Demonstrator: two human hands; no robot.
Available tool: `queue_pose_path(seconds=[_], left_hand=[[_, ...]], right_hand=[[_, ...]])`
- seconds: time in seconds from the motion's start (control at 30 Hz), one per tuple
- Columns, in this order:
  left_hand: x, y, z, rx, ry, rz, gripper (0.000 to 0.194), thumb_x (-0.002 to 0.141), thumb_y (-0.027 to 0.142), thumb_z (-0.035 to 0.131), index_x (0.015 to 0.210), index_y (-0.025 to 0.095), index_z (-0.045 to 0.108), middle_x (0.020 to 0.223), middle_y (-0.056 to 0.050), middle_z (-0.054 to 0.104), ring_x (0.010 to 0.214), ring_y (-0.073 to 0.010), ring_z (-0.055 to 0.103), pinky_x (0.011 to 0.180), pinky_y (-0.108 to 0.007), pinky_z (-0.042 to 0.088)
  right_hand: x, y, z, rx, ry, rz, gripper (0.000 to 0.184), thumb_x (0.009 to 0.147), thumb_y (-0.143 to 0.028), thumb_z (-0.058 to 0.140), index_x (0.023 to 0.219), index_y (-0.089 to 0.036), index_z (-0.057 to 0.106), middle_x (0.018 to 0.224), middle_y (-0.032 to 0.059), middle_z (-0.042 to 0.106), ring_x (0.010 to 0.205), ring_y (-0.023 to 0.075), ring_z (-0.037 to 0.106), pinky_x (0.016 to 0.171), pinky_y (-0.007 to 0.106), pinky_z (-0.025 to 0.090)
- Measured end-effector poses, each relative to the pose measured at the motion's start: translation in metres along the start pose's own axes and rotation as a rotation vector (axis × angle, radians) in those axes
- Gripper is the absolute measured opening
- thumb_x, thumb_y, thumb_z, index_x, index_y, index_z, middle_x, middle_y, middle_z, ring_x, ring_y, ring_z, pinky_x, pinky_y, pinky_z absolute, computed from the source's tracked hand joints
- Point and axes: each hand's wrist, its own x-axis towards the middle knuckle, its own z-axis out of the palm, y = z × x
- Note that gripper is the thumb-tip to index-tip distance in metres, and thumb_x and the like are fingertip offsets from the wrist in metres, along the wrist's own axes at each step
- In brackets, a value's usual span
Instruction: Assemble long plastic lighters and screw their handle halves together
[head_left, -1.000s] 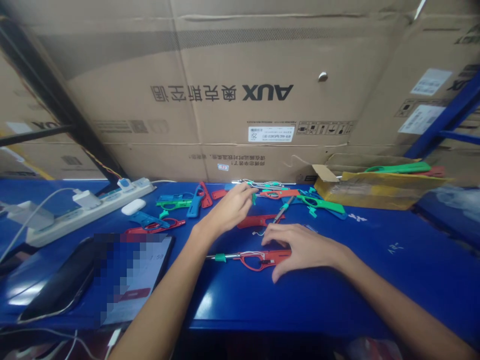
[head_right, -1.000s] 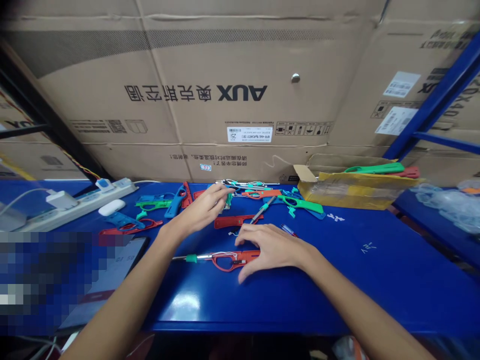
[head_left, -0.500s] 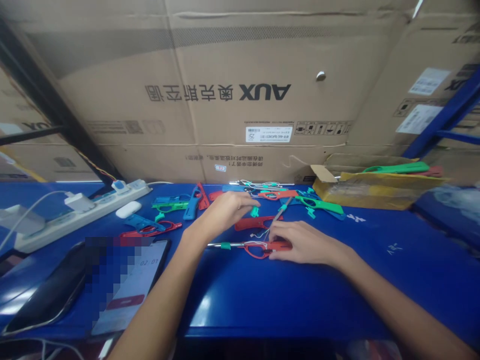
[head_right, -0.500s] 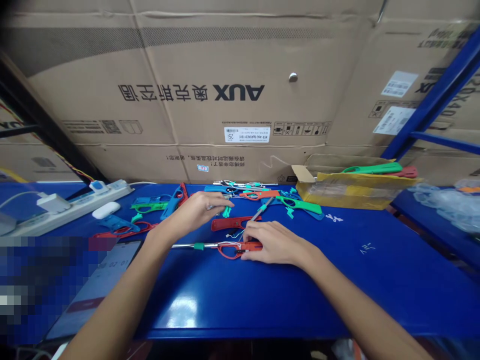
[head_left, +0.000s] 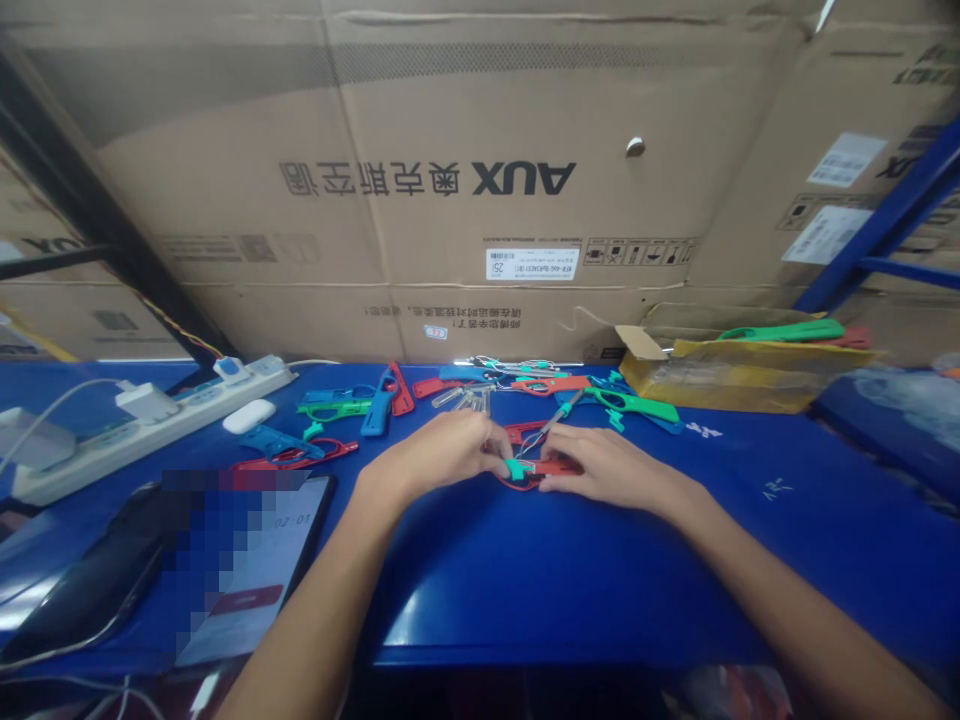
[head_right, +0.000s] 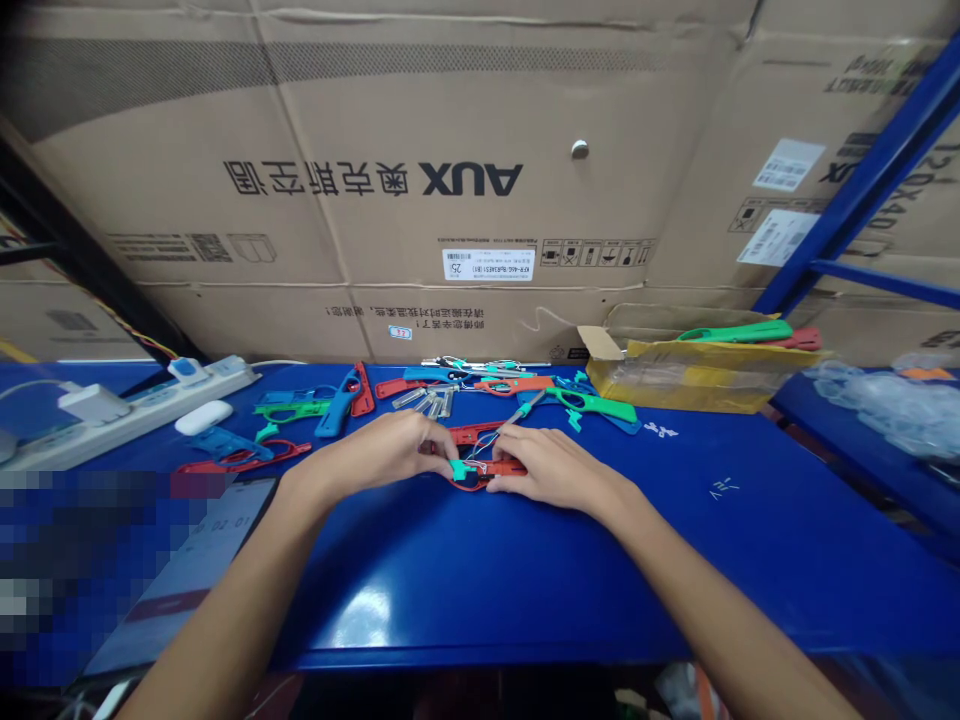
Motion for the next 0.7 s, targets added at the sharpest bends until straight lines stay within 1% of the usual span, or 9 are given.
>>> queue_pose_path(seconds=[0.1, 0.2, 0.33, 0.47, 0.57, 0.7], left_hand=[[0.000, -0.002, 0.002, 0.012, 0.004, 0.010, 0.012, 0.089, 0.031, 0.067, 0.090, 0.027, 0.079, 0.087, 0.001, 0.077, 0.075, -0.0151, 0.067, 0.067, -0.026, 0.043], [0.001, -0.001, 0.001, 0.003, 0.020, 0.032, 0.014, 0.091, 0.029, 0.064, 0.091, 0.025, 0.078, 0.094, -0.001, 0.076, 0.081, -0.0158, 0.068, 0.071, -0.026, 0.044], [0.001, 0.002, -0.001, 0.012, 0.008, 0.002, 0.016, 0.092, 0.027, 0.062, 0.094, 0.024, 0.078, 0.087, -0.001, 0.077, 0.075, -0.0161, 0.067, 0.065, -0.026, 0.042], [0.001, 0.001, 0.001, 0.080, -0.008, -0.017, 0.015, 0.088, 0.023, 0.064, 0.092, 0.025, 0.079, 0.084, -0.001, 0.077, 0.072, -0.0177, 0.067, 0.064, -0.028, 0.041], [0.001, 0.000, 0.003, 0.125, 0.005, -0.019, 0.016, 0.086, 0.022, 0.065, 0.091, 0.027, 0.079, 0.084, -0.001, 0.078, 0.073, -0.0200, 0.068, 0.063, -0.030, 0.042], [0.002, 0.002, 0.008, 0.181, 0.024, -0.037, 0.013, 0.084, 0.023, 0.066, 0.087, 0.027, 0.078, 0.083, -0.003, 0.077, 0.075, -0.0229, 0.069, 0.061, -0.032, 0.041]], right_hand=[[0.000, 0.000, 0.001, 0.024, -0.008, 0.005, 0.035, 0.092, -0.054, 0.063, 0.102, -0.021, 0.066, 0.103, 0.0059, 0.068, 0.092, 0.0231, 0.065, 0.073, 0.031, 0.046], [0.001, -0.001, 0.002, 0.053, -0.015, 0.024, 0.037, 0.091, -0.056, 0.064, 0.104, -0.022, 0.066, 0.104, 0.0056, 0.069, 0.092, 0.0234, 0.066, 0.075, 0.032, 0.047], [0.000, -0.001, -0.001, 0.103, -0.018, -0.002, 0.039, 0.090, -0.057, 0.065, 0.108, -0.022, 0.067, 0.109, 0.0057, 0.069, 0.098, 0.0237, 0.065, 0.082, 0.034, 0.048], [-0.005, -0.001, -0.012, 0.169, -0.041, -0.068, 0.034, 0.094, -0.052, 0.062, 0.113, -0.026, 0.072, 0.117, 0.0050, 0.067, 0.104, 0.0221, 0.064, 0.087, 0.033, 0.048], [-0.008, 0.000, -0.019, 0.195, -0.087, -0.100, 0.033, 0.096, -0.051, 0.058, 0.118, -0.032, 0.074, 0.112, 0.0038, 0.070, 0.099, 0.0206, 0.066, 0.083, 0.032, 0.048], [-0.011, 0.002, -0.022, 0.199, -0.107, -0.095, 0.035, 0.096, -0.053, 0.057, 0.124, -0.037, 0.072, 0.109, 0.0023, 0.071, 0.093, 0.0195, 0.065, 0.081, 0.032, 0.047]])
